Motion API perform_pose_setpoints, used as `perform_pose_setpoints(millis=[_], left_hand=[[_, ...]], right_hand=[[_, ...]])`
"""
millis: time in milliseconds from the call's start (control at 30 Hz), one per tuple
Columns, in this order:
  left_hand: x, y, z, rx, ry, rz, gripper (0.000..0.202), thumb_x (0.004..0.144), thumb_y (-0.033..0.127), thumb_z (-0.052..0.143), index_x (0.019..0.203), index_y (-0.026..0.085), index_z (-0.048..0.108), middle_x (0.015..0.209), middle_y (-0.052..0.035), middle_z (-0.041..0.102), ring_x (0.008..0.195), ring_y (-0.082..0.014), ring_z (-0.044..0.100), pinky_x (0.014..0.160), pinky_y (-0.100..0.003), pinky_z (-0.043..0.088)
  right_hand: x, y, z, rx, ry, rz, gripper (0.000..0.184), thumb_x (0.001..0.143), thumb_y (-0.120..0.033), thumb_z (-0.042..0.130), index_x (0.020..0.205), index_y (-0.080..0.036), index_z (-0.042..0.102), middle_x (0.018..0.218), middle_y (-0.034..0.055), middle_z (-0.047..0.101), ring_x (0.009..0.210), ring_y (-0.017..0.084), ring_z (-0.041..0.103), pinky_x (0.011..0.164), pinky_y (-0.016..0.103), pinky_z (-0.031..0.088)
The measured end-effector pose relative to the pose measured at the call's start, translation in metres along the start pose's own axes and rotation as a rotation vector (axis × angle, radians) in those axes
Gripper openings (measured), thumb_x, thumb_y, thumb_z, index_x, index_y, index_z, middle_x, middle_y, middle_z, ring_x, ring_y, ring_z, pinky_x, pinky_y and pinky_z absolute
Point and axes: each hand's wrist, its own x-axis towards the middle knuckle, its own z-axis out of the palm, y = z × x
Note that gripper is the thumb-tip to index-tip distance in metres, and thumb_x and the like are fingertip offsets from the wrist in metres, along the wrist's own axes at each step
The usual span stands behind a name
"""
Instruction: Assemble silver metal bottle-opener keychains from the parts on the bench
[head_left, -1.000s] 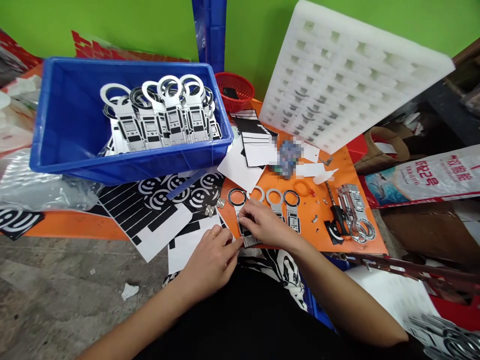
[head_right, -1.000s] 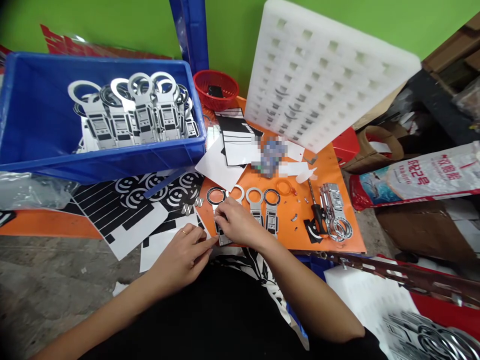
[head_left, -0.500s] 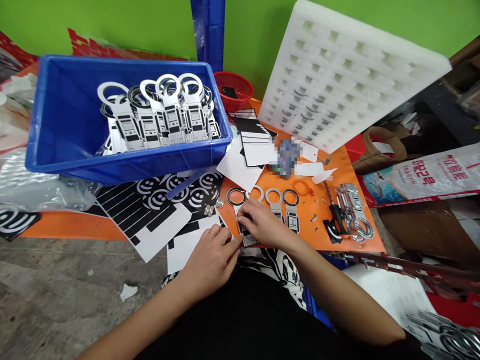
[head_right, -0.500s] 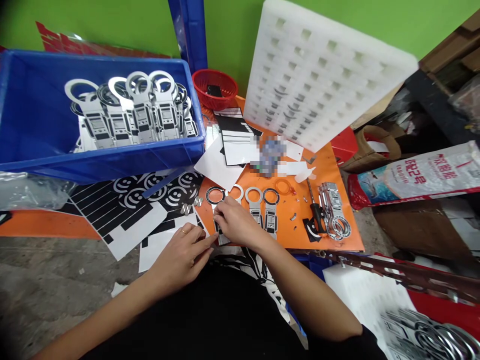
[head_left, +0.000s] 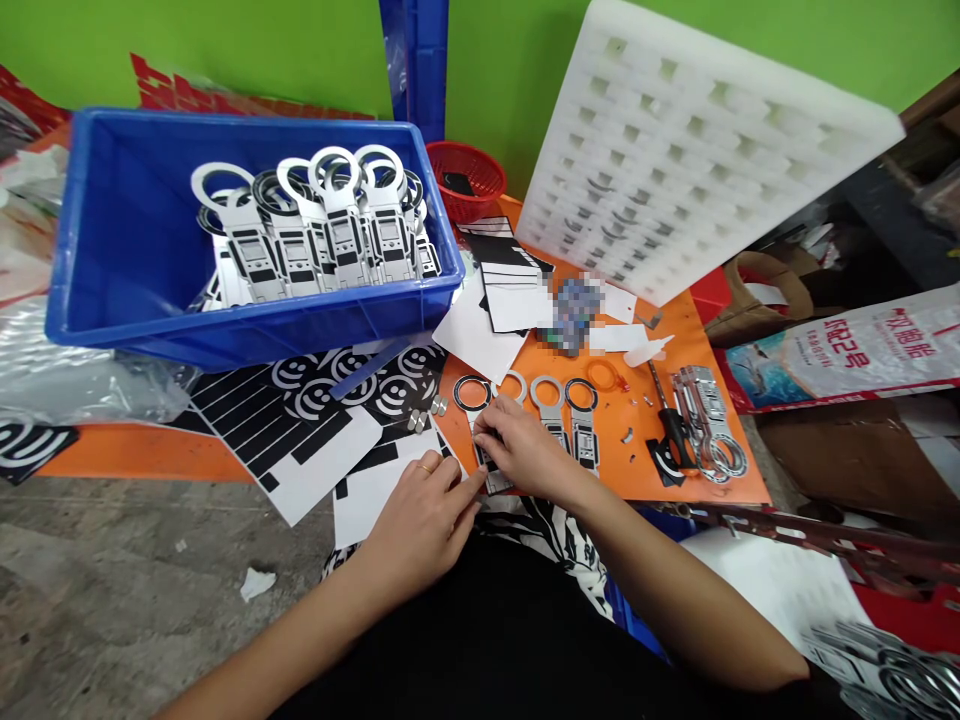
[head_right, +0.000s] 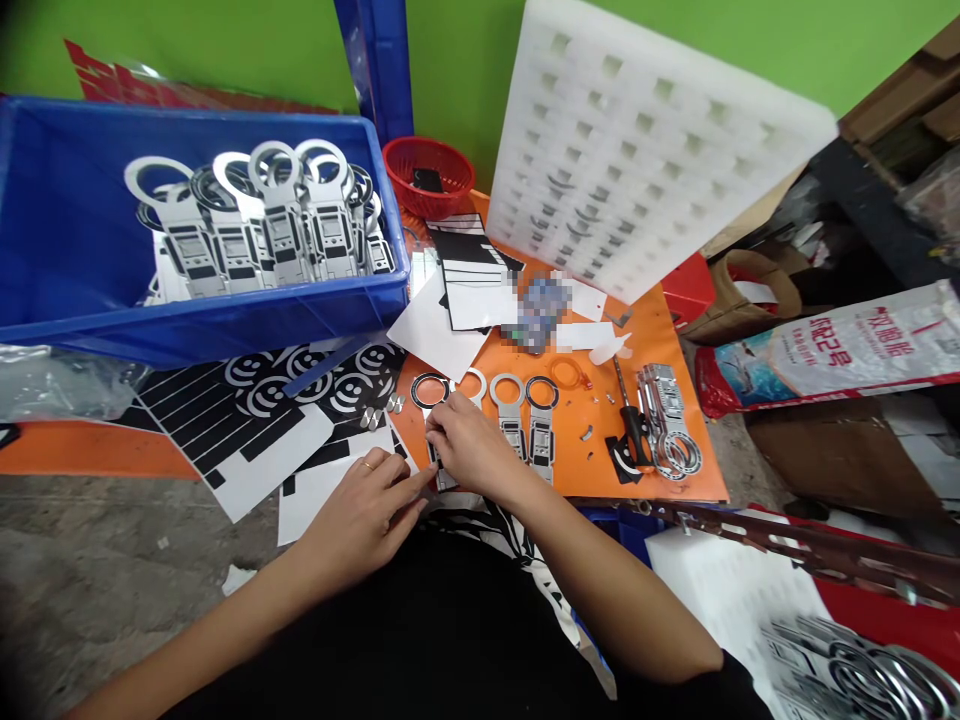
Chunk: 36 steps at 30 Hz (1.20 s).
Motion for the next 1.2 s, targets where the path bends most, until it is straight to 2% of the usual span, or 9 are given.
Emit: perform_pose_setpoints(millis=[500,567,667,767,867,967,1067,1133,1200], left_hand=[[0.0,0.001,-0.002,0.009,-0.043,-0.021,0.034,0.093,0.021,0.047,0.124,0.015,0.06,0.09,-0.0097,0.055,0.088,-0.0267,0.043,0.076,-0.042,0.043],[0.0,0.001,-0.002,0.014,-0.043,-0.026,0.035,0.093,0.022,0.047,0.126,0.015,0.059,0.091,-0.01,0.056,0.088,-0.0265,0.044,0.077,-0.042,0.043],[-0.001,0.001,-0.002,0.019,-0.042,-0.028,0.037,0.094,0.022,0.046,0.128,0.015,0.057,0.092,-0.0102,0.056,0.089,-0.0262,0.044,0.076,-0.042,0.043],[-0.001,0.001,-0.001,0.013,-0.044,-0.023,0.037,0.093,0.021,0.047,0.129,0.015,0.057,0.091,-0.0098,0.056,0.088,-0.0261,0.044,0.075,-0.041,0.042],[-0.001,0.001,-0.002,0.016,-0.038,-0.027,0.037,0.093,0.021,0.047,0.128,0.015,0.057,0.091,-0.0098,0.055,0.088,-0.0261,0.044,0.075,-0.041,0.042],[0.0,0.002,-0.003,0.017,-0.044,-0.032,0.036,0.093,0.02,0.047,0.127,0.015,0.059,0.091,-0.0097,0.056,0.087,-0.0261,0.044,0.075,-0.041,0.042],[0.0,0.002,-0.005,0.019,-0.053,-0.035,0.036,0.093,0.02,0.046,0.127,0.015,0.059,0.09,-0.0097,0.056,0.086,-0.0263,0.044,0.075,-0.041,0.041],[0.0,0.001,-0.004,-0.012,-0.056,-0.048,0.037,0.093,0.02,0.045,0.127,0.016,0.059,0.089,-0.0093,0.056,0.086,-0.0263,0.045,0.075,-0.042,0.042],[-0.001,-0.002,-0.005,-0.124,-0.045,-0.076,0.036,0.093,0.021,0.047,0.126,0.018,0.059,0.09,-0.0085,0.056,0.087,-0.0254,0.046,0.078,-0.042,0.043]], right_hand=[[-0.003,0.002,0.007,0.027,0.083,-0.019,0.008,0.089,-0.013,0.055,0.084,-0.019,0.055,0.096,0.0036,0.051,0.086,0.016,0.054,0.078,0.03,0.046],[-0.004,0.004,0.008,0.068,0.119,-0.006,0.006,0.087,-0.013,0.058,0.088,-0.019,0.057,0.095,0.0039,0.051,0.086,0.017,0.054,0.079,0.031,0.047],[-0.007,0.007,0.007,0.138,0.211,0.01,0.015,0.089,-0.013,0.056,0.103,-0.019,0.06,0.094,0.0043,0.053,0.084,0.017,0.056,0.079,0.033,0.048],[-0.013,0.009,0.002,0.151,0.286,-0.041,0.019,0.093,-0.015,0.049,0.102,-0.02,0.064,0.092,0.0051,0.054,0.087,0.018,0.057,0.079,0.033,0.049],[-0.021,0.01,0.0,0.058,0.275,-0.12,0.029,0.094,-0.012,0.044,0.105,-0.023,0.068,0.092,0.0062,0.054,0.089,0.019,0.056,0.076,0.032,0.049],[-0.028,0.008,0.005,-0.19,0.209,-0.166,0.04,0.091,-0.004,0.041,0.115,-0.023,0.067,0.097,0.009,0.055,0.09,0.022,0.054,0.076,0.034,0.047],[-0.032,0.006,0.008,-0.428,0.127,-0.199,0.045,0.087,-0.003,0.045,0.124,-0.023,0.063,0.104,0.0114,0.058,0.091,0.025,0.051,0.08,0.041,0.045],[-0.034,0.008,0.005,-0.449,0.127,-0.19,0.046,0.087,-0.004,0.045,0.125,-0.023,0.062,0.106,0.0119,0.058,0.093,0.026,0.051,0.082,0.042,0.045],[-0.038,0.013,-0.002,-0.347,0.211,-0.143,0.047,0.088,-0.003,0.042,0.126,-0.022,0.062,0.107,0.0122,0.057,0.097,0.025,0.052,0.084,0.04,0.046]])
